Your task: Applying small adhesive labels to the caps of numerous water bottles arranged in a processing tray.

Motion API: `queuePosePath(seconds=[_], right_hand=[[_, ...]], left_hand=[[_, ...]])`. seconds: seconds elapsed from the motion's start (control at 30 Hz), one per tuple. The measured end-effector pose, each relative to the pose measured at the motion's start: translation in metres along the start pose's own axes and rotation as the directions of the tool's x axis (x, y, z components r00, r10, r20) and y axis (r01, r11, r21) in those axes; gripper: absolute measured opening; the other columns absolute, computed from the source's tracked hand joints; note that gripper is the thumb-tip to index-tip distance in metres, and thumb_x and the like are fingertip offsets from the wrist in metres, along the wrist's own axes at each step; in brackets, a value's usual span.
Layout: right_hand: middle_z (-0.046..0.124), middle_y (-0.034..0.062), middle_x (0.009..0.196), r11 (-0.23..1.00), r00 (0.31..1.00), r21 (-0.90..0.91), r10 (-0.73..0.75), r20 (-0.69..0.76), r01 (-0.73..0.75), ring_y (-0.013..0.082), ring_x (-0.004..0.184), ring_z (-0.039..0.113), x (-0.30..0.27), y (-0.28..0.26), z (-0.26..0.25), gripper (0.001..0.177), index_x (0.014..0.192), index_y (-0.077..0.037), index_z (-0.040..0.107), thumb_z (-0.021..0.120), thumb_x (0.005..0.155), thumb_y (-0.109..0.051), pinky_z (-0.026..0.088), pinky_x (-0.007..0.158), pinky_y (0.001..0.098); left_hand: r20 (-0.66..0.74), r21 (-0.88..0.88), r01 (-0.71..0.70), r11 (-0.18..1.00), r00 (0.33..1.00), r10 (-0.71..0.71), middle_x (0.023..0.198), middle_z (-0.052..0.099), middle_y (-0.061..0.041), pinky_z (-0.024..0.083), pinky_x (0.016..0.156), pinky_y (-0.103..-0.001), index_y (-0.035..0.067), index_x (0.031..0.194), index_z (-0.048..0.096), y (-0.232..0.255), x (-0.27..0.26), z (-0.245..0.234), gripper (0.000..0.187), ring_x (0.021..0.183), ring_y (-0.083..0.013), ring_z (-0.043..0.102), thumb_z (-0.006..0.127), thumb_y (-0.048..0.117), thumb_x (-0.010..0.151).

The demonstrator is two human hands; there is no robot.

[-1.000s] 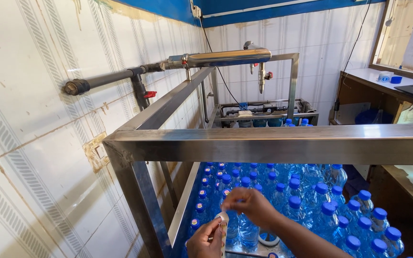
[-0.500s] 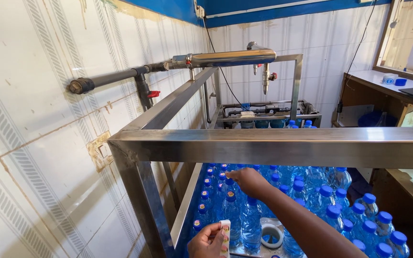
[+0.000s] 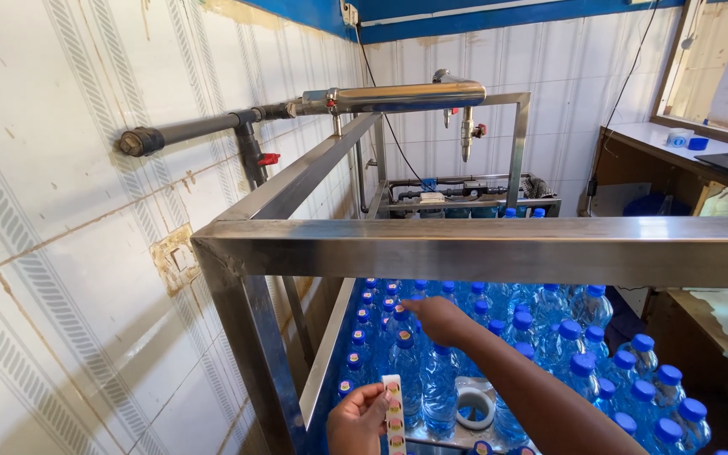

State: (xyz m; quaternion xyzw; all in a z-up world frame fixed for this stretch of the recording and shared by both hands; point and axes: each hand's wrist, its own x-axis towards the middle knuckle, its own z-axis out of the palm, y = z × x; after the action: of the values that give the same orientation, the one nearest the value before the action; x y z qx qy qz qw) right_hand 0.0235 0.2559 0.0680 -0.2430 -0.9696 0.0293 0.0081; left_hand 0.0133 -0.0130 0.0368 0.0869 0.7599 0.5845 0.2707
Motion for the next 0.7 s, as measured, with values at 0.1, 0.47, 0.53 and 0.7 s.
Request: queuePosePath(seconds=[0.1, 0.47, 0.53, 0.7], right_hand=[[0.073, 0.0057, 0.148, 0.955, 0.927, 0.276, 0.002, -0.374, 0.109, 0.0305, 0.137, 0.070, -0.037, -0.006, 0.007, 0.046, 0.152, -0.020, 0.060, 0.054, 0.108, -0.009, 0.052, 0.116, 0.0503], [0.087, 0.0001, 0.105, 0.703, 0.732, 0.399, -0.254, -0.632, 0.589, 0.0202, 0.096, 0.079, -0.163, -0.049, 0.010, 0.014, 0.110, -0.019, 0.089, 0.086, 0.096, -0.018, 0.067, 0.075, 0.0372], [0.092, -0.0007, 0.101, 0.643, 0.927, 0.704, -0.025, -0.375, 0.302, 0.0154, 0.088, 0.083, -0.172, -0.049, 0.001, 0.019, 0.108, -0.022, 0.097, 0.093, 0.089, -0.018, 0.069, 0.073, 0.0305], [0.091, 0.0087, 0.097, 0.331, 0.983, 0.926, -0.065, -0.172, 0.183, 0.0163, 0.080, 0.079, -0.167, -0.034, 0.007, 0.016, 0.108, -0.006, 0.097, 0.087, 0.096, -0.011, 0.065, 0.070, 0.0292]], left_hand=[[0.044, -0.281, 0.090, 0.955, 0.996, -0.081, 0.112, 0.093, -0.017, 0.072, 0.078, -0.039, -0.002, 0.117, 0.088, -0.003, 0.006, -0.002, 0.021, 0.089, -0.0256, 0.084, 0.086, 0.011, 0.100], [0.150, -0.429, -0.065, 0.901, 0.979, 0.142, 0.100, 0.096, -0.024, 0.069, 0.086, -0.036, -0.011, 0.109, 0.095, -0.015, 0.004, 0.023, 0.029, 0.088, -0.0281, 0.086, 0.099, -0.003, 0.082], [0.063, -0.237, -0.116, 0.965, 0.989, 0.134, 0.099, 0.098, -0.014, 0.075, 0.089, -0.028, -0.002, 0.109, 0.097, -0.002, -0.020, 0.023, 0.028, 0.087, -0.0188, 0.090, 0.099, -0.006, 0.082], [0.013, 0.104, -0.409, 0.907, 0.912, 0.410, 0.098, 0.096, 0.008, 0.077, 0.079, -0.019, 0.020, 0.095, 0.099, -0.030, 0.004, 0.031, 0.013, 0.086, -0.0039, 0.091, 0.098, 0.017, 0.082]])
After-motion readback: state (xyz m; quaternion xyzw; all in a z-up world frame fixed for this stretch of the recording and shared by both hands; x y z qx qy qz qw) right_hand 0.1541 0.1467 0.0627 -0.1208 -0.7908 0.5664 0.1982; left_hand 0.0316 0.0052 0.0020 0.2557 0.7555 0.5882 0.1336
